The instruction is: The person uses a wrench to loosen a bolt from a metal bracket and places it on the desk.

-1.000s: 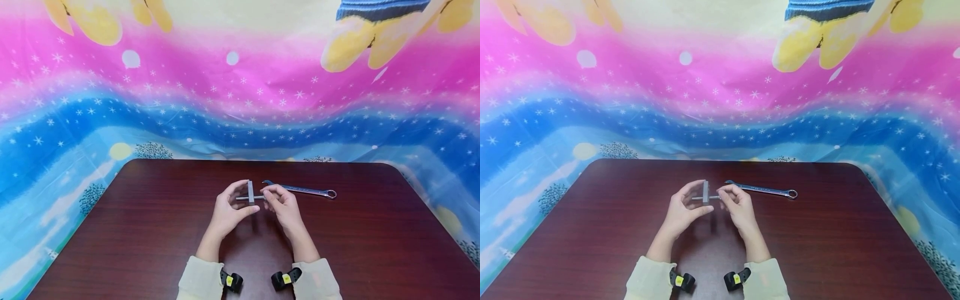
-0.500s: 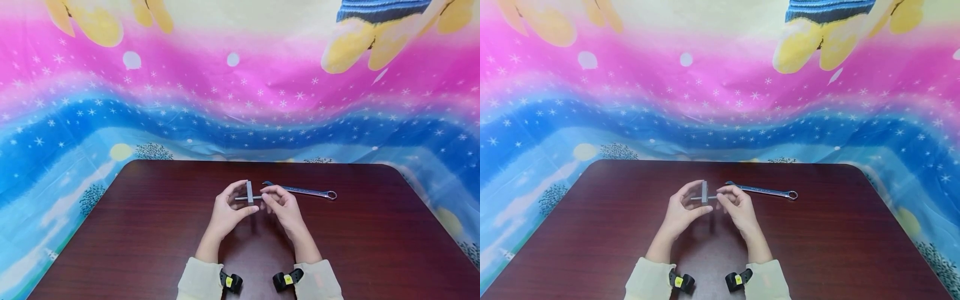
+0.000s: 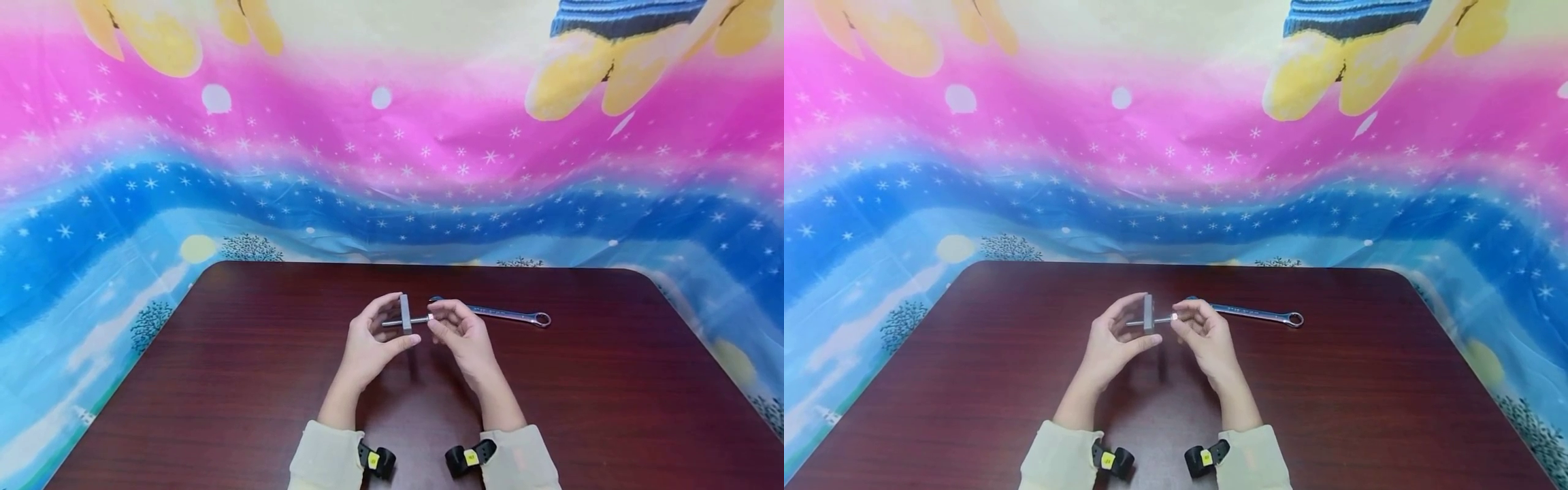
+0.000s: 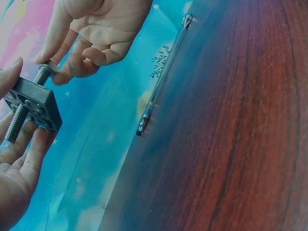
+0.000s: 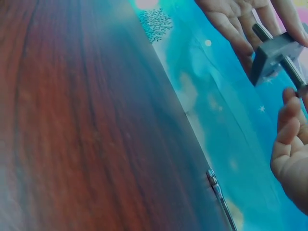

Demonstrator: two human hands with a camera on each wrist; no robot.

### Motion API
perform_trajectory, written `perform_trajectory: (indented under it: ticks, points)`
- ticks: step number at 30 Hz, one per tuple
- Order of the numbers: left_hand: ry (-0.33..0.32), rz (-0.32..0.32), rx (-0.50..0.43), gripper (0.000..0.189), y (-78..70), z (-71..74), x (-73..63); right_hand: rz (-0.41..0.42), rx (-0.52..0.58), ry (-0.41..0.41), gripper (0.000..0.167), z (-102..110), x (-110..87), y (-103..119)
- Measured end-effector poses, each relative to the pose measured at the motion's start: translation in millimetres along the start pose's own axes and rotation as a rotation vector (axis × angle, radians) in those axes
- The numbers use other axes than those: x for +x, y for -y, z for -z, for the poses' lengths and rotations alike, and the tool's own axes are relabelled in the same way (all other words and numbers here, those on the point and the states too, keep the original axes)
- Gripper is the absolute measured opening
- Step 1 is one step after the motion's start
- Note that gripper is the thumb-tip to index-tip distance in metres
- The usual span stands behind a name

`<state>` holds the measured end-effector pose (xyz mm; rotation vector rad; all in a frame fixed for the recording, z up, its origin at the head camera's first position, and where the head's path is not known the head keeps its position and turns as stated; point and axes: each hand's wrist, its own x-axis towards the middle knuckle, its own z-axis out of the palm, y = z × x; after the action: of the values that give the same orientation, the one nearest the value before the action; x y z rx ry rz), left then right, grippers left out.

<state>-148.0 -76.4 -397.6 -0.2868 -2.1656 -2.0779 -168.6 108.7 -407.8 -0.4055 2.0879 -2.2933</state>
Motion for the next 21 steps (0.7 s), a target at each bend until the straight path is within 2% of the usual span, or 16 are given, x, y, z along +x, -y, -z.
perform_trajectory:
  ticks: [4,7,16,21]
  points:
    - [-0.004,-0.008,0.007,0.067,-0.5,0.7,-0.3,0.024,-0.01,0.064,0.036,3.4,-1.2,1.1]
    - [-0.001,-0.011,0.005,0.067,-0.5,0.3,-0.5,0.021,-0.033,0.073,0.035,3.9,-1.1,1.3]
    - [0.022,-0.012,-0.028,0.066,1.0,-2.7,0.3,0.067,-0.057,-0.08,0.022,-0.7,1.7,1.9]
    - [0.027,-0.019,-0.025,0.066,0.9,-2.9,-0.1,0.049,-0.066,-0.056,0.022,2.0,0.9,2.6]
